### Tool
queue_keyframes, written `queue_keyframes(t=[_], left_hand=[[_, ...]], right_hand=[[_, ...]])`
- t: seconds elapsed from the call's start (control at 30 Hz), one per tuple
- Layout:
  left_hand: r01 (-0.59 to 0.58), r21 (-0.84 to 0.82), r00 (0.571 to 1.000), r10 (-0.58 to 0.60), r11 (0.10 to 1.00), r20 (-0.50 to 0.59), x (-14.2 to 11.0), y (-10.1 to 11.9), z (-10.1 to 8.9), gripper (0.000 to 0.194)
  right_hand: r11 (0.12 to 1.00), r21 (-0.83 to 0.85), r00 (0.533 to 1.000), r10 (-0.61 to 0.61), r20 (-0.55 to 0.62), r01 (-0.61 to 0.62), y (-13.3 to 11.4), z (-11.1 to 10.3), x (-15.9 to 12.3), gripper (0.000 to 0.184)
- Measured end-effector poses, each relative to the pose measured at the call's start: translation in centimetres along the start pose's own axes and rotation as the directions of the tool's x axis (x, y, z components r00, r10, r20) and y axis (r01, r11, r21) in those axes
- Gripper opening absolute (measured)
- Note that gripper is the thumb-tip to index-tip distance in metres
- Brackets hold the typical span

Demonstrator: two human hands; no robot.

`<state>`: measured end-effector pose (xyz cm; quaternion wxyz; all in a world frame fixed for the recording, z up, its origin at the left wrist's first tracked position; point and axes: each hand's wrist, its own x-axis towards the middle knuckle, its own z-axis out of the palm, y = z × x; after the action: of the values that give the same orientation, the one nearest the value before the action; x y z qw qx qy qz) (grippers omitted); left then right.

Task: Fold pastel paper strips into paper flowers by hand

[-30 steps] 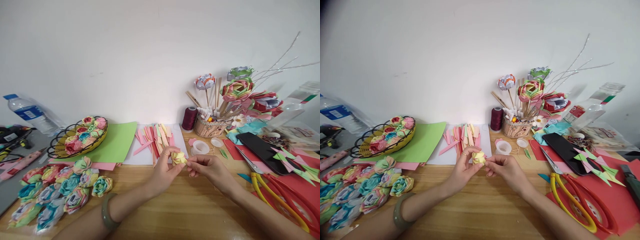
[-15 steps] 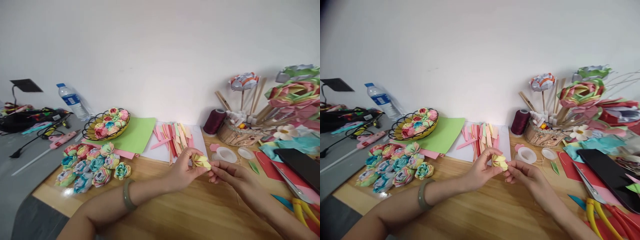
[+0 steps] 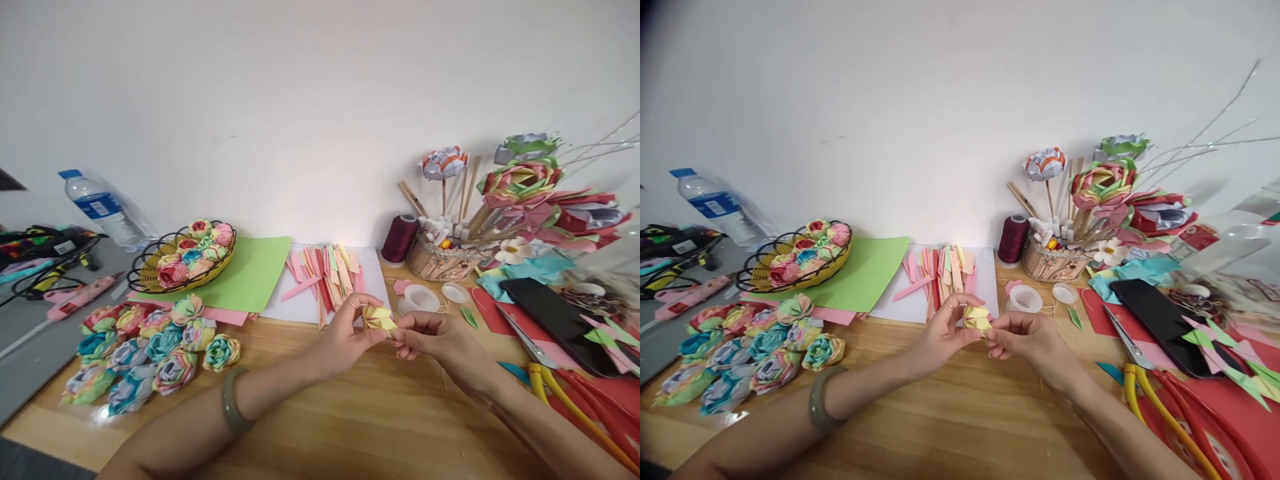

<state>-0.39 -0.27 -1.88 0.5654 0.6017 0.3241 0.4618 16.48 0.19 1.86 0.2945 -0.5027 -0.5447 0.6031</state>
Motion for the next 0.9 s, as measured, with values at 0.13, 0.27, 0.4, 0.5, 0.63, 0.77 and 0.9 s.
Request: queue_keyframes(t=[0.13, 0.27, 0.4, 0.5, 0.63, 0.77, 0.9], left_hand=[[-0.012, -0.004, 1.000, 0.012, 1.000, 0.014, 0.05, 0.08, 0.08, 0.029], [-0.039, 0.011, 0.999, 0.039, 0.999, -0.009, 0.12, -0.05, 0.06, 0.029], [-0.046, 0.004, 0.998, 0.046, 0.999, -0.045, 0.16, -0.22, 0.00, 0.030], [-0.047, 0.018, 0.998, 0.048, 0.999, -0.052, 0.14, -0.25, 0.03, 0.030], [-0.067, 0.012, 0.997, 0.068, 0.998, -0.034, 0.13, -0.23, 0.18, 0.030], [-0.068, -0.005, 0.998, 0.068, 0.998, -0.019, 0.19, -0.13, 0.15, 0.031], [-0.034, -0.066, 0.999, 0.033, 0.997, -0.014, 0.26, 0.24, -0.06, 0.027]], right_hand=[[1.000, 0.012, 1.000, -0.019, 0.014, 0.019, -0.02, -0.01, -0.06, 0.039], [1.000, 0.020, 0.999, -0.024, 0.024, 0.024, -0.05, 0.01, -0.11, 0.040], [0.999, 0.029, 0.999, -0.041, 0.026, 0.040, -0.11, -0.07, -0.20, 0.038], [0.999, 0.030, 0.999, -0.029, 0.040, 0.028, -0.19, -0.09, -0.25, 0.035], [0.999, 0.036, 0.999, -0.031, 0.041, 0.029, -0.11, -0.01, -0.23, 0.030], [0.998, 0.058, 0.998, -0.040, 0.056, 0.037, 0.26, -0.09, -0.18, 0.028], [0.996, 0.078, 0.995, -0.057, 0.085, 0.051, 0.46, -0.30, -0.20, 0.027]])
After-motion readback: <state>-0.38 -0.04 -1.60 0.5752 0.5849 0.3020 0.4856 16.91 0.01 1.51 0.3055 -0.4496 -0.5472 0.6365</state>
